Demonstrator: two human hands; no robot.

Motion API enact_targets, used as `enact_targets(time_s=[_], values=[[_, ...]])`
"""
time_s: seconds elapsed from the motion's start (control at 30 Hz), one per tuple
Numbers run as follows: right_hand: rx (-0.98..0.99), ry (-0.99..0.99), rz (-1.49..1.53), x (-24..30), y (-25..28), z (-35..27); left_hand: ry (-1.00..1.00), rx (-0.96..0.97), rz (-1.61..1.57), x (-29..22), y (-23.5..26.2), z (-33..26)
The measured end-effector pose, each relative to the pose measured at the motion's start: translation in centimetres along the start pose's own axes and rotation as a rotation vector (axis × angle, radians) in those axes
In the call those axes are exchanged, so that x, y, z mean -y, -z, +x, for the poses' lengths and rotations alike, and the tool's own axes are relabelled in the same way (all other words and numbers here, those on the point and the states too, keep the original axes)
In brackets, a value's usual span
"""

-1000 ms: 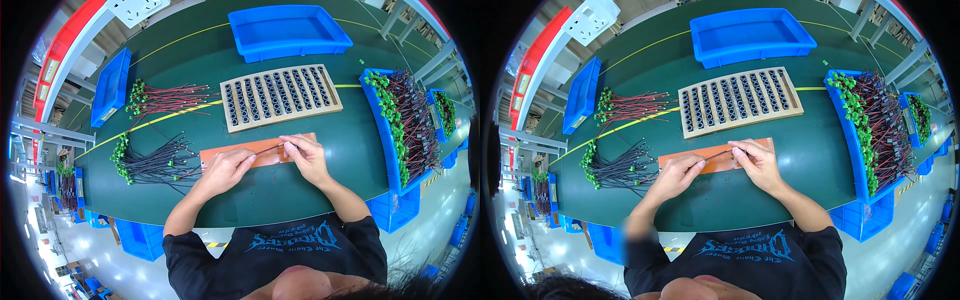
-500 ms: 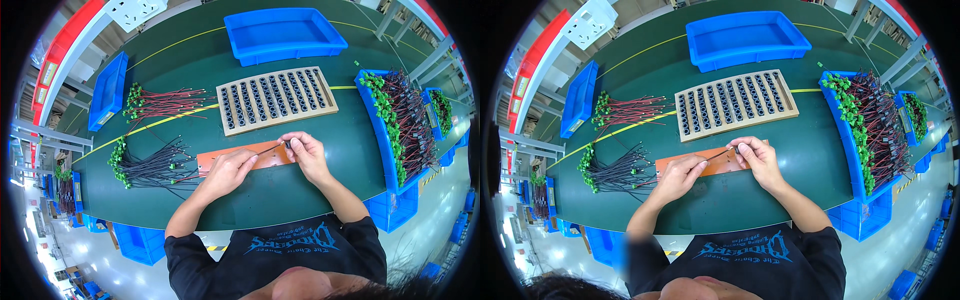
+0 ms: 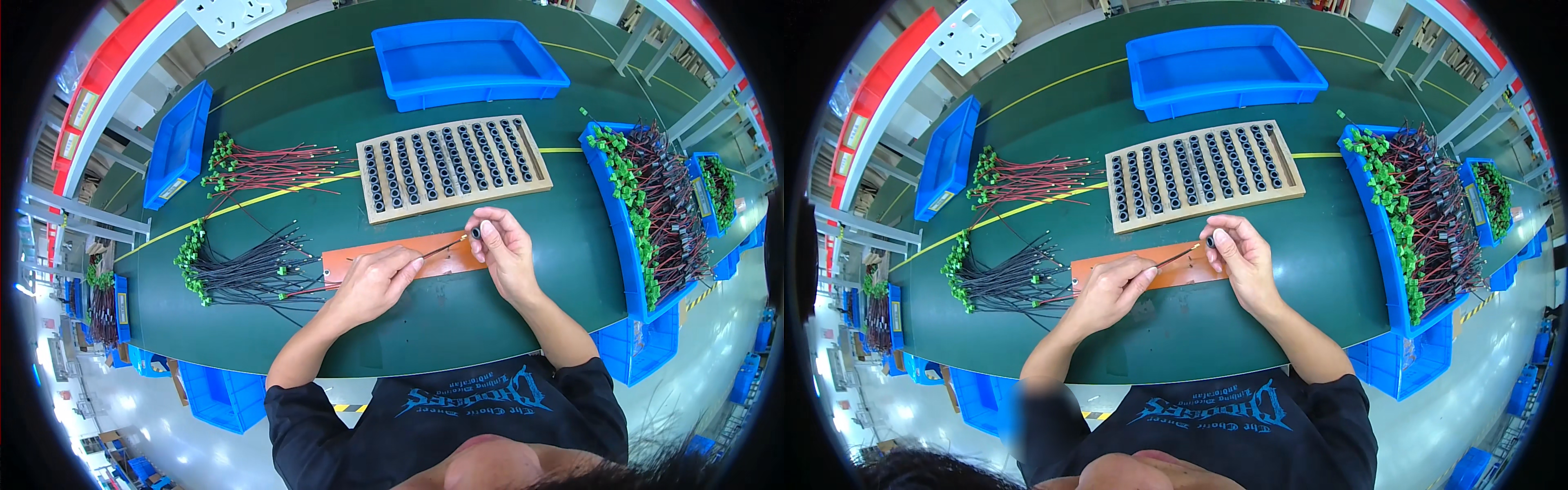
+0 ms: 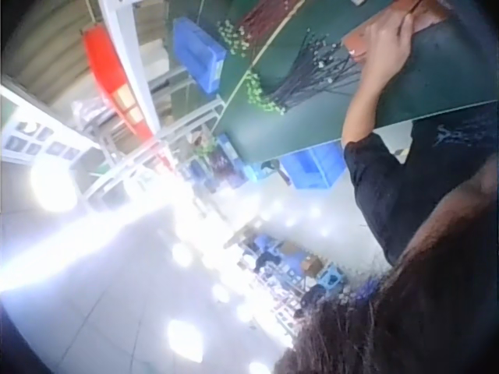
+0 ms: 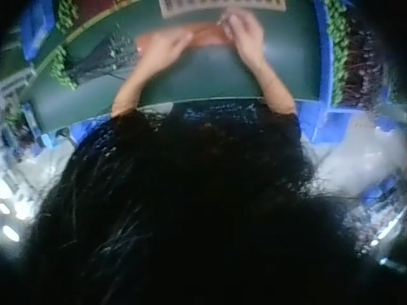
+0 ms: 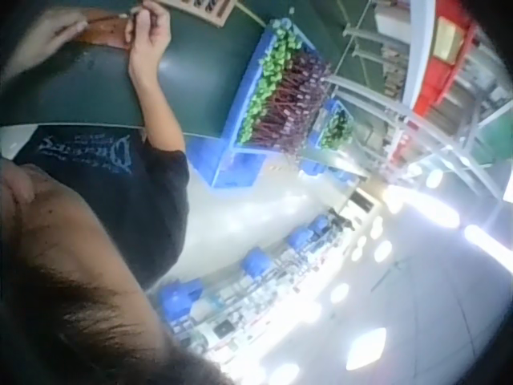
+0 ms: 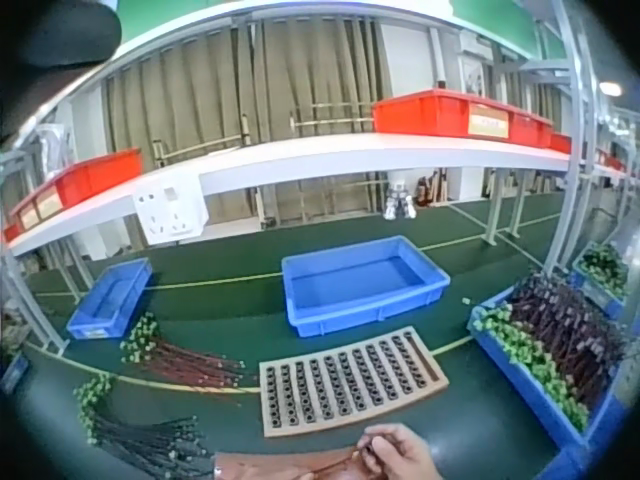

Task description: The person assembles wire harnesses by hand at a factory workstation. They pick up black and red wires with green connectors, insert them into a small cylindrical component, and use a crimping tool to secure the connection. The finished units are placed into a blue bin.

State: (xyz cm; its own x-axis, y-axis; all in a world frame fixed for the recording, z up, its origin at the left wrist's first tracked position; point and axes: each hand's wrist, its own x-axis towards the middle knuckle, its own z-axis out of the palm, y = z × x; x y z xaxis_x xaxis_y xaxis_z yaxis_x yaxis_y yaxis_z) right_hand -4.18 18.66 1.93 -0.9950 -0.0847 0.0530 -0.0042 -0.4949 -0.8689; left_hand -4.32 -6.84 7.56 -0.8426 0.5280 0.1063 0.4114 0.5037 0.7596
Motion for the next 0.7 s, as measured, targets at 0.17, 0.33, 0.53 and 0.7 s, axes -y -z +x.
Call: enact_targets(time_s=[0.17, 0.33, 0.53, 0.7], values=[[0.050, 0.050, -0.133, -0.1, -0.3, -0.4, -0.039, -0.026, -0.003, 0.5, -0.6, 0.0], [0.075, 0.059, -0.148, -0.2, -0.4, -0.5, -0.036, -0.012, 0.019, 0.6, -0.7, 0.1], [0.159, 0.104, -0.270, -0.9, -1.4, -1.1, -0.051, 0.004, 0.001, 0.1, -1.0, 0.4], [0.200, 0.034, -0.307, -1.1, -1.6, -1.6, -0.046, 0.000, -0.026, 0.0, -1.4, 0.5]])
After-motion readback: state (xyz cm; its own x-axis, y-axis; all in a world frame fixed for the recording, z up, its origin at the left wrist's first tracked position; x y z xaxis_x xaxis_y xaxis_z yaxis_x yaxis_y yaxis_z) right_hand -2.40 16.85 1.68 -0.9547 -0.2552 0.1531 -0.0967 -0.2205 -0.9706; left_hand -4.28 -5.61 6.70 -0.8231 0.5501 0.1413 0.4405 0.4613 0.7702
